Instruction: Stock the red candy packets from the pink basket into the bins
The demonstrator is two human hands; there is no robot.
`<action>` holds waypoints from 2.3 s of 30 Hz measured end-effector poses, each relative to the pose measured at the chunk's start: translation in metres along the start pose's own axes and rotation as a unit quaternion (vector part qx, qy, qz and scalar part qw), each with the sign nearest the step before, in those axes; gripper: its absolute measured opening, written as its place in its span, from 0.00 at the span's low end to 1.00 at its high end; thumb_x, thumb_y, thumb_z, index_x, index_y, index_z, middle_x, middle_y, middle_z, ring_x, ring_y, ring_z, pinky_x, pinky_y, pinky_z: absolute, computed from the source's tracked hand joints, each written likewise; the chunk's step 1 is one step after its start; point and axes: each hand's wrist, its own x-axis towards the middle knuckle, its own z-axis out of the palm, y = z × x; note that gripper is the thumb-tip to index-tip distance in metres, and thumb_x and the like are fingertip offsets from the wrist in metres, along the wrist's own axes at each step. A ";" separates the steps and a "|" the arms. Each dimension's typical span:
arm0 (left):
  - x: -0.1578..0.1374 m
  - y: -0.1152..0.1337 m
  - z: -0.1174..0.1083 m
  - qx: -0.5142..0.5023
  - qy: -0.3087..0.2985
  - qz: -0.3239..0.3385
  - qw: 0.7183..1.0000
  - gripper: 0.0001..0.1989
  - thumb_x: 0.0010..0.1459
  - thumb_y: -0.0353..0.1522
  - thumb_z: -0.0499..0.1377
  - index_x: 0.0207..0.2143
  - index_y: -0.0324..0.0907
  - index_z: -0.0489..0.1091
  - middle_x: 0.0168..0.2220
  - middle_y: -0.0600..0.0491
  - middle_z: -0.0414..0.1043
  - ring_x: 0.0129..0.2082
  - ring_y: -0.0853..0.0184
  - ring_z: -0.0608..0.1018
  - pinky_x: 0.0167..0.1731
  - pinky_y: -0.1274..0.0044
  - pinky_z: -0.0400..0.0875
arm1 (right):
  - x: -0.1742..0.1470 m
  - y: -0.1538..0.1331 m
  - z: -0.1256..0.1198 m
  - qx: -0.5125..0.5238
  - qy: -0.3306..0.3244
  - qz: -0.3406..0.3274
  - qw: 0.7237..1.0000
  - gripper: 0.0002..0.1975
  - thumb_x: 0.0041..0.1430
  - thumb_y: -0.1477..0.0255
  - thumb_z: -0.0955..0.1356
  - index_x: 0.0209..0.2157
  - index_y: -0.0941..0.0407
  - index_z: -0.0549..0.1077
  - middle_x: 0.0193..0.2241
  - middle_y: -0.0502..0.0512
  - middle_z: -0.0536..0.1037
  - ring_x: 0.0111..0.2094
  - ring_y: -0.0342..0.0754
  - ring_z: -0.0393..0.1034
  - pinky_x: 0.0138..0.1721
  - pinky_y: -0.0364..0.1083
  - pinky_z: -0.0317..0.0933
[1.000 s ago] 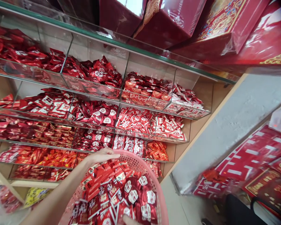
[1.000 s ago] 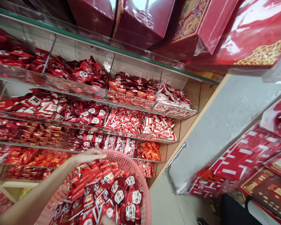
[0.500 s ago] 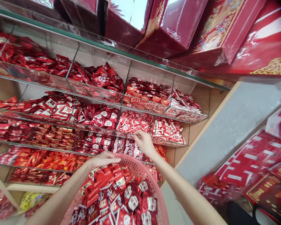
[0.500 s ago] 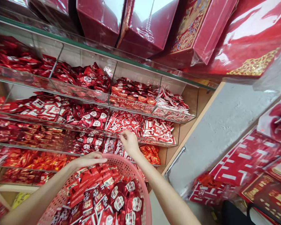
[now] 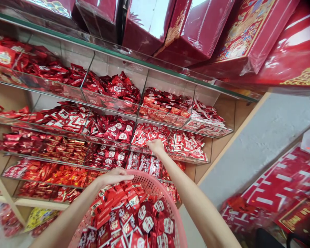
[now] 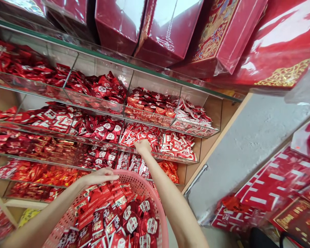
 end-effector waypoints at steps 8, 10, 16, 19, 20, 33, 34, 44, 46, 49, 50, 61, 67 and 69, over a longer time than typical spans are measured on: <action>-0.002 0.006 -0.003 0.009 -0.009 -0.006 1.000 0.24 0.48 0.51 0.54 0.21 0.39 0.70 0.28 0.53 0.67 0.28 0.69 0.67 0.27 0.80 0.57 | -0.001 0.007 -0.002 0.122 0.007 -0.040 0.992 0.15 0.49 0.64 0.63 0.19 0.60 0.70 0.15 0.46 0.65 0.18 0.38 0.54 0.23 0.39 0.52; -0.001 0.005 -0.003 0.006 -0.008 -0.012 1.000 0.24 0.48 0.51 0.54 0.22 0.39 0.70 0.28 0.53 0.67 0.27 0.70 0.66 0.27 0.80 0.56 | -0.005 0.008 -0.005 0.141 0.021 -0.065 0.988 0.15 0.49 0.63 0.63 0.19 0.60 0.70 0.16 0.47 0.66 0.20 0.39 0.56 0.25 0.39 0.52; 0.002 0.004 -0.003 -0.003 -0.002 -0.013 1.000 0.24 0.49 0.52 0.53 0.23 0.38 0.69 0.24 0.55 0.64 0.22 0.73 0.62 0.23 0.81 0.53 | -0.034 0.007 -0.030 0.170 0.058 -0.174 0.968 0.14 0.53 0.64 0.62 0.23 0.59 0.71 0.22 0.50 0.71 0.26 0.42 0.62 0.31 0.41 0.55; 0.006 0.001 -0.003 0.013 0.018 -0.004 1.000 0.25 0.49 0.52 0.52 0.22 0.38 0.68 0.21 0.57 0.62 0.21 0.73 0.62 0.23 0.81 0.52 | -0.067 0.009 -0.047 0.136 0.071 -0.245 0.957 0.14 0.56 0.64 0.61 0.24 0.58 0.69 0.24 0.51 0.70 0.27 0.43 0.62 0.31 0.42 0.55; 0.008 -0.001 -0.002 0.026 0.030 -0.010 0.999 0.25 0.49 0.52 0.52 0.22 0.39 0.67 0.20 0.57 0.62 0.21 0.73 0.62 0.22 0.81 0.52 | -0.081 0.011 -0.050 0.130 0.062 -0.258 0.955 0.14 0.57 0.65 0.61 0.24 0.58 0.69 0.24 0.51 0.70 0.28 0.43 0.62 0.32 0.42 0.55; 0.025 0.003 0.009 0.274 0.173 -0.177 0.929 0.35 0.46 0.58 0.44 0.47 0.45 0.64 0.39 0.45 0.74 0.38 0.53 0.74 0.34 0.71 0.63 | -0.207 0.073 0.006 0.236 -0.257 -0.080 0.934 0.16 0.58 0.60 0.61 0.26 0.58 0.67 0.20 0.47 0.66 0.23 0.40 0.58 0.26 0.40 0.52; 0.026 0.003 0.009 0.287 0.168 -0.179 0.926 0.35 0.46 0.58 0.44 0.47 0.45 0.64 0.39 0.44 0.74 0.39 0.53 0.74 0.35 0.71 0.64 | -0.210 0.076 0.009 0.255 -0.279 -0.064 0.924 0.17 0.58 0.59 0.61 0.26 0.58 0.67 0.20 0.46 0.66 0.23 0.40 0.60 0.26 0.40 0.53; 0.034 0.000 0.015 0.355 0.153 -0.157 0.909 0.32 0.49 0.56 0.45 0.40 0.40 0.69 0.37 0.40 0.74 0.39 0.54 0.75 0.36 0.70 0.66 | -0.223 0.097 0.011 0.314 -0.398 0.020 0.862 0.17 0.50 0.58 0.67 0.24 0.59 0.66 0.16 0.44 0.65 0.17 0.37 0.62 0.18 0.37 0.49; 0.035 -0.002 0.017 0.357 0.150 -0.156 0.909 0.32 0.49 0.56 0.45 0.39 0.39 0.69 0.36 0.40 0.74 0.39 0.53 0.75 0.37 0.70 0.65 | -0.224 0.098 0.010 0.324 -0.419 0.028 0.847 0.17 0.49 0.58 0.68 0.23 0.59 0.66 0.14 0.44 0.65 0.16 0.36 0.61 0.17 0.37 0.49; 0.036 -0.004 0.020 0.365 0.147 -0.147 0.907 0.33 0.49 0.56 0.45 0.40 0.39 0.69 0.36 0.39 0.73 0.38 0.53 0.75 0.37 0.70 0.65 | -0.227 0.099 0.011 0.338 -0.451 0.040 0.825 0.18 0.46 0.57 0.69 0.24 0.59 0.67 0.15 0.43 0.65 0.15 0.36 0.61 0.16 0.36 0.48; 0.037 -0.005 0.020 0.369 0.148 -0.145 0.906 0.33 0.50 0.56 0.44 0.40 0.39 0.69 0.36 0.39 0.73 0.38 0.53 0.75 0.37 0.69 0.65 | -0.228 0.100 0.012 0.337 -0.461 0.043 0.820 0.18 0.46 0.57 0.69 0.24 0.59 0.67 0.14 0.43 0.65 0.15 0.36 0.61 0.16 0.36 0.48; 0.036 -0.002 0.024 0.379 0.178 -0.161 0.894 0.35 0.50 0.57 0.42 0.38 0.38 0.70 0.34 0.40 0.74 0.37 0.55 0.75 0.36 0.70 0.67 | -0.234 0.107 0.030 0.237 -0.424 0.032 0.873 0.24 0.47 0.54 0.68 0.14 0.59 0.60 0.12 0.45 0.65 0.13 0.34 0.54 0.14 0.37 0.43; 0.034 0.008 0.023 0.384 0.187 -0.155 0.891 0.35 0.51 0.57 0.41 0.37 0.37 0.70 0.34 0.40 0.74 0.37 0.54 0.76 0.36 0.69 0.68 | -0.213 0.093 0.014 0.237 -0.326 0.012 0.915 0.26 0.53 0.53 0.63 0.13 0.56 0.55 0.10 0.46 0.64 0.13 0.36 0.56 0.17 0.38 0.46; 0.033 0.012 0.022 0.380 0.190 -0.160 0.891 0.35 0.52 0.56 0.41 0.38 0.37 0.70 0.34 0.40 0.74 0.37 0.54 0.75 0.37 0.70 0.68 | -0.194 0.081 0.000 0.235 -0.281 -0.028 0.930 0.23 0.55 0.56 0.62 0.15 0.57 0.59 0.13 0.47 0.68 0.15 0.37 0.57 0.20 0.39 0.50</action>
